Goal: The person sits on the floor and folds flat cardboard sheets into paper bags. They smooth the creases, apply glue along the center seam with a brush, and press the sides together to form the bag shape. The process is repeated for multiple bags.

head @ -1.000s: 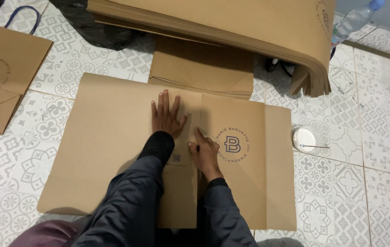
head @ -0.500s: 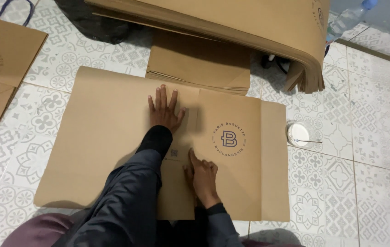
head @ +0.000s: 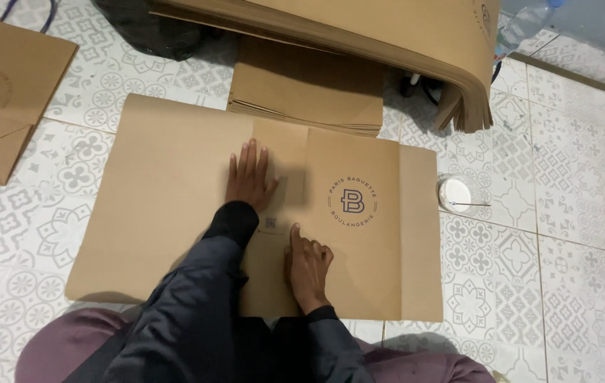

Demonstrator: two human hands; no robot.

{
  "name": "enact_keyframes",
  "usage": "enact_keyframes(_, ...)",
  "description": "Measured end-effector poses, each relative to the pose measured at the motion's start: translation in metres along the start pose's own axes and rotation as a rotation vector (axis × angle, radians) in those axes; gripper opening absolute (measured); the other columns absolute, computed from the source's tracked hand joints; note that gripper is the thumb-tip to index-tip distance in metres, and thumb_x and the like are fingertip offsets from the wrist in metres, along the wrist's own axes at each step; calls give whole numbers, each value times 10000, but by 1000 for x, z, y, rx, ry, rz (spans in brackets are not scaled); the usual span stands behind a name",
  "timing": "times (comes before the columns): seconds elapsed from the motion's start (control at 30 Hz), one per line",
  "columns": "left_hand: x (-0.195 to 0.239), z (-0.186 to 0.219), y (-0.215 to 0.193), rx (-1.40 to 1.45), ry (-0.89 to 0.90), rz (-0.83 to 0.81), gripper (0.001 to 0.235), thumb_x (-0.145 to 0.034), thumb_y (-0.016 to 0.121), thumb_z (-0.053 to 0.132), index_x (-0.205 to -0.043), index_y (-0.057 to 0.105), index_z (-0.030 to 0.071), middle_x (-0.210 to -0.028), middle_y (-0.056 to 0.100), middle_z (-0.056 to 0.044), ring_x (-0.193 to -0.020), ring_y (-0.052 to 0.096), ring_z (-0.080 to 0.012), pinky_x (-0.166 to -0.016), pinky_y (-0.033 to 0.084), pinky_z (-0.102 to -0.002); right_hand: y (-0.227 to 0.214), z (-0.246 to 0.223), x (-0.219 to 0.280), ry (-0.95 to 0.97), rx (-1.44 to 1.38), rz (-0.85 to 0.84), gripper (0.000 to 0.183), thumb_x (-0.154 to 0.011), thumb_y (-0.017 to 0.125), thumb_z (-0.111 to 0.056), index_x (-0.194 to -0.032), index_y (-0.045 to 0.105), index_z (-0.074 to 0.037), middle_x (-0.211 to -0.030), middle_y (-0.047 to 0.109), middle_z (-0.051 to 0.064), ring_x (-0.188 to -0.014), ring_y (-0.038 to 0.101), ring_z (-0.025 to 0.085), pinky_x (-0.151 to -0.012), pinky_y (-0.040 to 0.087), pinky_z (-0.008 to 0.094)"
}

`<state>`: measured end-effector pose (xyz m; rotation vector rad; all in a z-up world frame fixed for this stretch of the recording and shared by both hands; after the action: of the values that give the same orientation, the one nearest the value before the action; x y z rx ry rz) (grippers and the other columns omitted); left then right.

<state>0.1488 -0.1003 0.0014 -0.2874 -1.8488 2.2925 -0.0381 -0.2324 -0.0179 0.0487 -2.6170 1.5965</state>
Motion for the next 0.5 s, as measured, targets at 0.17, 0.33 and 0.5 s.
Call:
enact_keyframes(0.17, 52, 2, 7, -82, -3, -158, 707, -1066, 160, 535, -1654, -3, 178, -1722, -49, -140, -1588, -24, -305, -1274, 23, -515, -18, -16, 1, 13, 62, -1, 563, -1072, 514, -217, -1592, 339, -93, -1036, 639, 56, -1097, 528, 246, -1071, 222, 524)
enact_keyframes(0.33, 98, 3, 14, -41, -42, -214, 710, -1068, 122, 525, -1652, -86, 180, -1718, -92, -134, -1582, -72, -304, -1269, -15, -506, -24, -20, -2, 63, -94, -57, 514, -1107, 457, -266, -1584, 359, -102, -1036, 648, 61, -1103, 513, 231, -1100, 160, 517)
enact_keyframes(0.5, 142, 5, 20, 14, -48, -195, 723, -1078, 172, 535, -1655, -70, 172, -1719, -98, -118, -1575, -80, -311, -1264, -32, -515, -28, -21, -2, 88, 6, -53, 524, -1070, 511, -275, -1567, 402, -150, -1065, 680, 44, -1119, 551, 218, -1087, 216, 505)
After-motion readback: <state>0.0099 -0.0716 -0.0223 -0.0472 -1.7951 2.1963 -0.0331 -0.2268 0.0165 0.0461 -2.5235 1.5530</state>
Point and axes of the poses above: each hand's wrist, its own x-axis away from the middle knuckle, its own y-axis out of the palm, z = x × y, the point moved 9 cm from there along -x, towards the middle knuckle
